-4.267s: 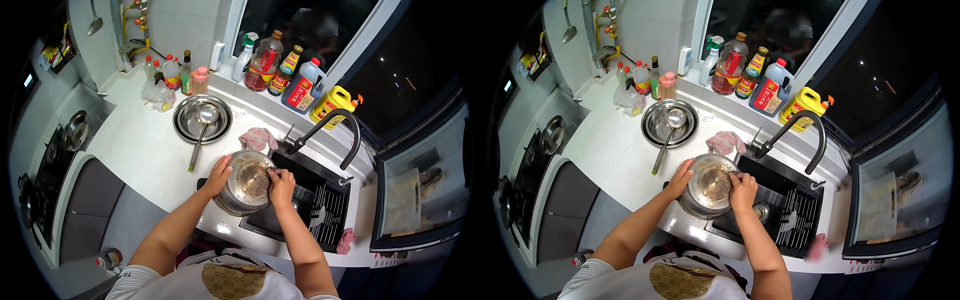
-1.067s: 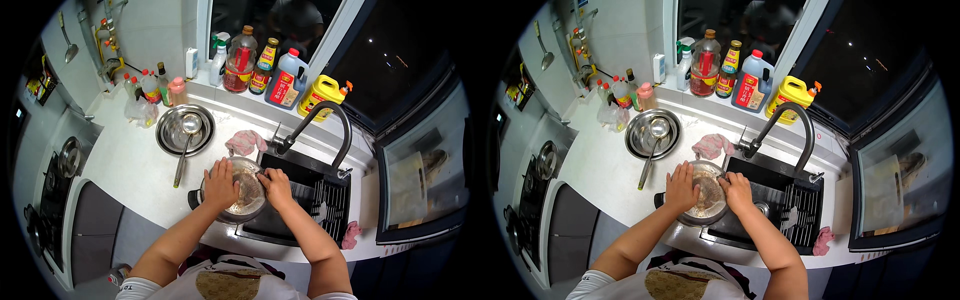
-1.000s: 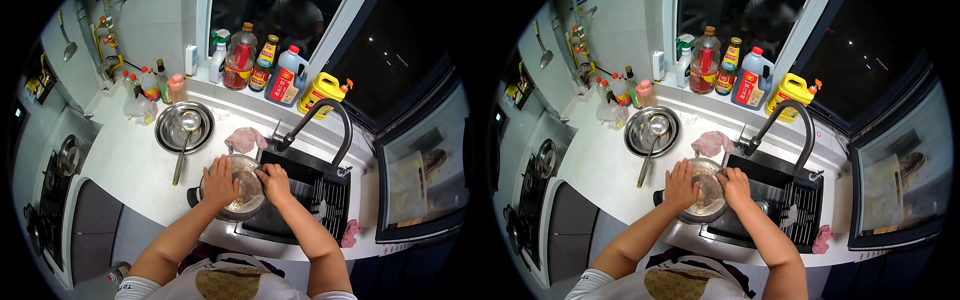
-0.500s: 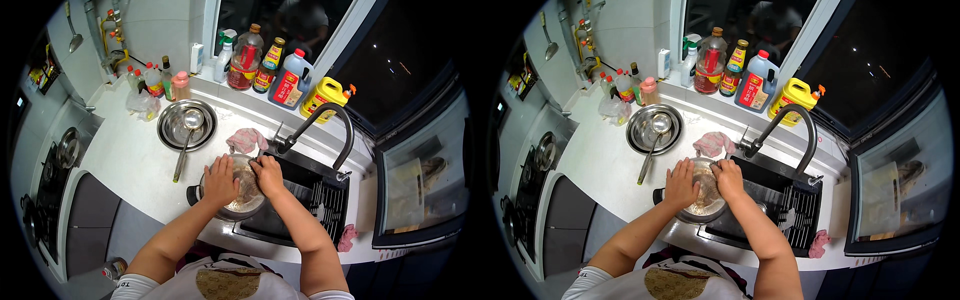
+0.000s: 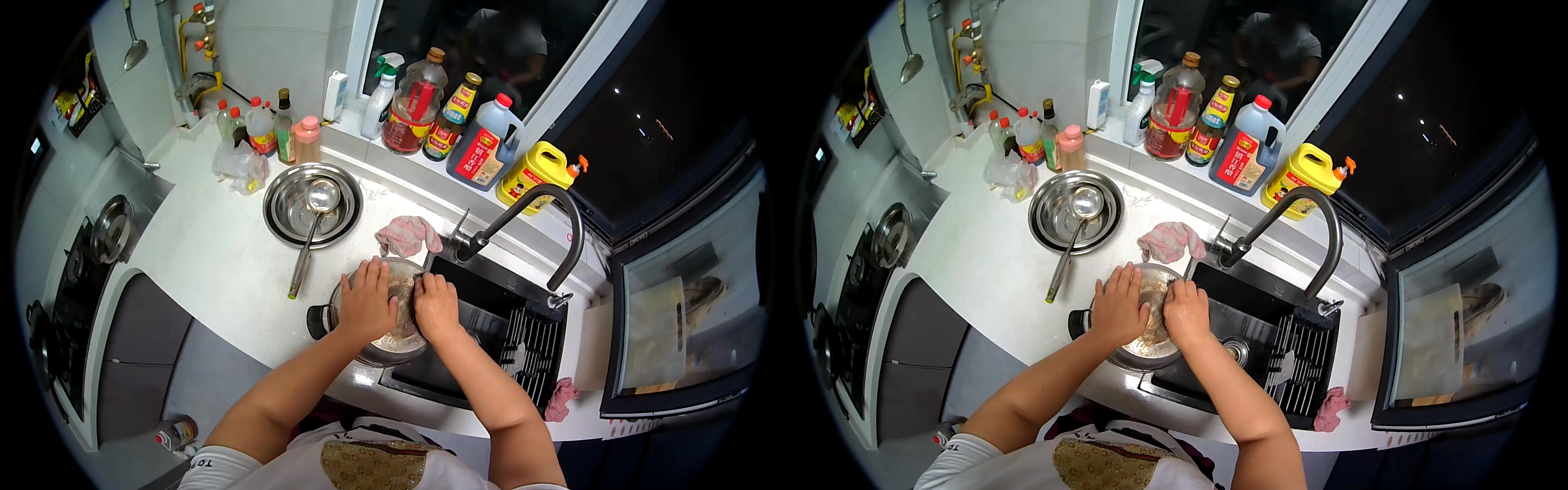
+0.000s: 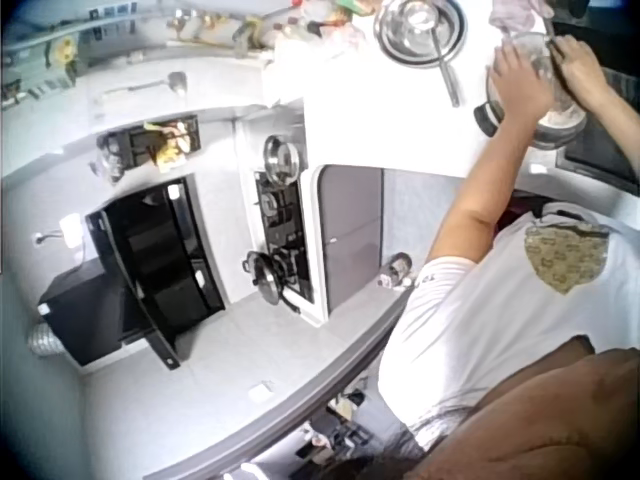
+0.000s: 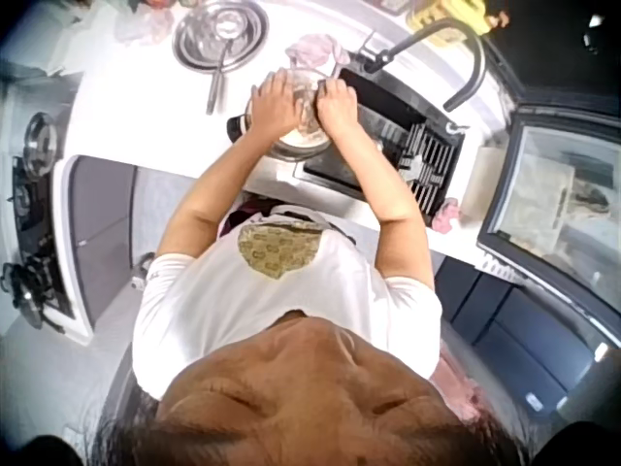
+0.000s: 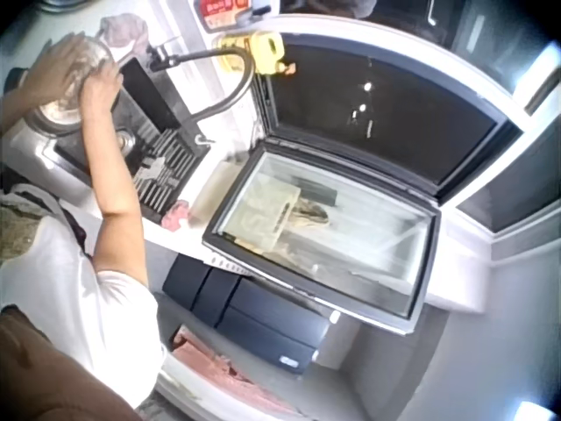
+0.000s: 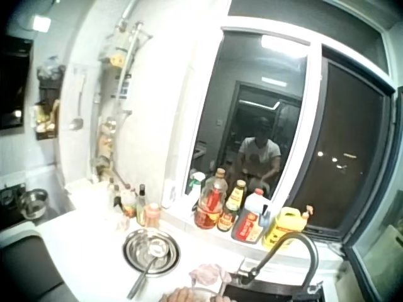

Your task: The person scrubs the exterior bottom of a metal pot with a metal scrubber at a kitchen sink, turning the pot to reach different areas.

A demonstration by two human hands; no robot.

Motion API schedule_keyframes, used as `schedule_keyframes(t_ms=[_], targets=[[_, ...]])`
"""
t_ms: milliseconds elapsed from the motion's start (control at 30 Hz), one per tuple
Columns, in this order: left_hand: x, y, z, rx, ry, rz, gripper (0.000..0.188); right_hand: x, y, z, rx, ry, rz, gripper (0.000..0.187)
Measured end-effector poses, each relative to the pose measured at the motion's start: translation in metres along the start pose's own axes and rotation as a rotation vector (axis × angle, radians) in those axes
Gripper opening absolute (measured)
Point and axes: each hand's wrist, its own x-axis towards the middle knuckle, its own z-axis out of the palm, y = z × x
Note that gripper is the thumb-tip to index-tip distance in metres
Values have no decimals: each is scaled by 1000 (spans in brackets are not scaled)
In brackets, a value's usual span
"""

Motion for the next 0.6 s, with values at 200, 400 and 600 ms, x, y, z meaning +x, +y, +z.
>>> schedule_keyframes(t_ms=[200,400,600], targets=[[1,0,-1,-20,0,1,67,15,6,-7,69,-42,21,12],[3,-3,-5,-35,5,2,67,24,9,-5,40,-51,25,13],[1,-3,-1,-9,-22,-3,67,10,2,-7,71,-36,14,12]])
